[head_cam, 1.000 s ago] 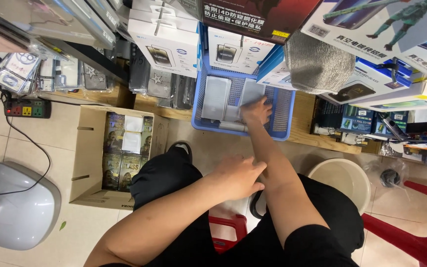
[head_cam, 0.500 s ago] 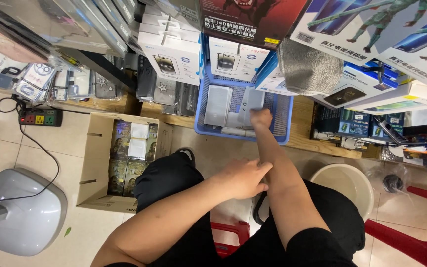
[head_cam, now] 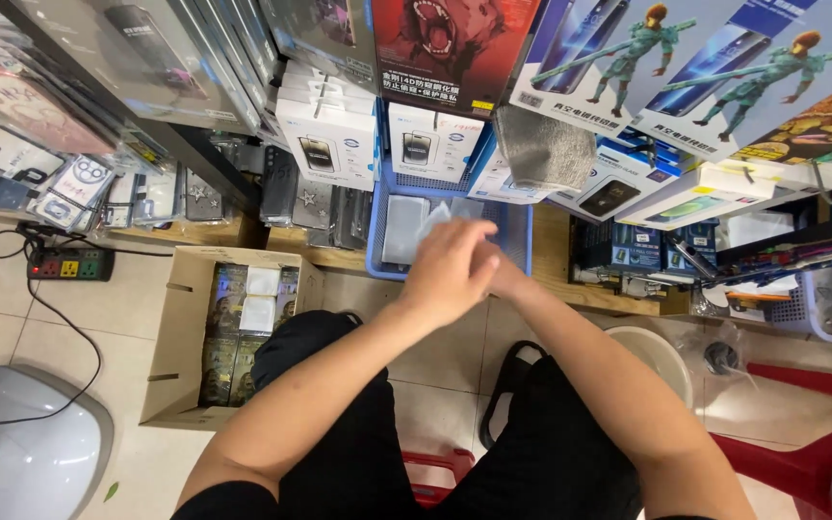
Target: The person repeatedly picks small white packets from a blue basket, opens them to reveal black screen protector packages, wipes the surface with a white cloth, and places them back into the basket. This cycle is performed multiple times throughout the clip.
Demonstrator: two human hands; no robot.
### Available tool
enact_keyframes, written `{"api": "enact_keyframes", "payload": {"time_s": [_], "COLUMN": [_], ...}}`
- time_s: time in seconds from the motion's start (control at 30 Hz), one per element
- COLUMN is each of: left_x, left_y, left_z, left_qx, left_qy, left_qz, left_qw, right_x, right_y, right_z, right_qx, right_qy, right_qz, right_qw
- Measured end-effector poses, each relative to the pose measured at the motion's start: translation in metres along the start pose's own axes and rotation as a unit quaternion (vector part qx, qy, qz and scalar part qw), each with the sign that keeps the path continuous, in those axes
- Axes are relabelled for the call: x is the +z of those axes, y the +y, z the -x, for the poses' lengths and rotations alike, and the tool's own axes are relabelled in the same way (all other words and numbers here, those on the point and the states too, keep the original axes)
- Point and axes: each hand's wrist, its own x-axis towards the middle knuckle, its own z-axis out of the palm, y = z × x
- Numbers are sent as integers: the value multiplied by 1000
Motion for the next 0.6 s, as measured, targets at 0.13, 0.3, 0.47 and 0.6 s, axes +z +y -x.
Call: {"api": "enact_keyframes", "payload": {"time_s": [0.13,0.3,0.47,0.6], "left_x": [-26,-12,-47,-42], "left_y": [-6,-23,38,20], "left_z": [-26,-28,-16,-5], "left_qx": [17,-120,-163,-126], "left_qy": [220,68,-37,-116], "left_qz": [88,578,683,702], "left_qw": [971,804,711,691], "right_x": [-24,-34,-18,-7], "right_y": [-31,-37,-15,-5], "right_z": [78,113,93,87], "right_qx": [-63,-233,-255,-251], "right_qy": [8,-8,-95,-148], "right_qz": [-240,-384,-413,-425], "right_qw": [969,893,869,857]}}
